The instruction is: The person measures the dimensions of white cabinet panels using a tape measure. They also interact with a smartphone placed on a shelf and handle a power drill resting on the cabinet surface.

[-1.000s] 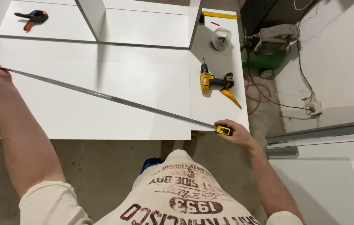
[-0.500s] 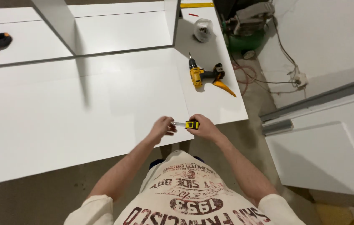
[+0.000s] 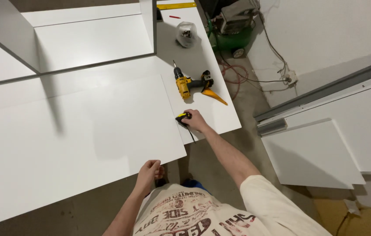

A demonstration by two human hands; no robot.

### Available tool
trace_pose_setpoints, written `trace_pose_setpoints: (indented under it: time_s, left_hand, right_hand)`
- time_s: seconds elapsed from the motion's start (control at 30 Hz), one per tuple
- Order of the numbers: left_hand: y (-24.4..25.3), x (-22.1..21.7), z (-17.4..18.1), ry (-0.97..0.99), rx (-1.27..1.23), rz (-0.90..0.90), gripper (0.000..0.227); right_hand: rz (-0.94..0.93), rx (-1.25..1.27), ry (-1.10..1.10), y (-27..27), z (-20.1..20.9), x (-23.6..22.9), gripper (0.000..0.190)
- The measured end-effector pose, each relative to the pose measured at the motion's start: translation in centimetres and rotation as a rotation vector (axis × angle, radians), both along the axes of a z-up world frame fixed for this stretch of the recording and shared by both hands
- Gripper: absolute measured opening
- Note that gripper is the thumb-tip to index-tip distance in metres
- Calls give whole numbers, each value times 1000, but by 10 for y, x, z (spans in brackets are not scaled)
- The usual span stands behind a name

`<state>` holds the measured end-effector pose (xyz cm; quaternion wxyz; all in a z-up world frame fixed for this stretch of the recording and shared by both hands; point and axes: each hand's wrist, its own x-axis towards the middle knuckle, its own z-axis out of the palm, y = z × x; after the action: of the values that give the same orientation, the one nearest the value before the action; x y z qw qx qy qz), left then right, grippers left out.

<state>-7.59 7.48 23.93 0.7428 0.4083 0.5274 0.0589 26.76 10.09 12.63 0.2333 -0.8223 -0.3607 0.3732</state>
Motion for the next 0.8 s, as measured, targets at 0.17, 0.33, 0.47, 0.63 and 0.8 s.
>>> trace_pose_setpoints:
  time_s: [0.17,0.33,0.47,0.63,0.8]
  left_hand:
    - [-10,41,13,43,18,23,24]
    - [-32,148,-8,139,700,-477,40]
    - [-89,281,16,-355,1298,-823,50]
    - [-142,422,-13,-514,1620,-967,78]
    - [-120,515,-31,112,951,-965,46]
  right_hand:
    - [-37,94,-134,-34,57,-27,60]
    - [-273,201,262,-147,96,-9,31]
    - [-660,553,1421,-235,117,45,57]
    - [-687,770,1501,-319,160,155,106]
    - [-537,951,1010,-397,145,266,52]
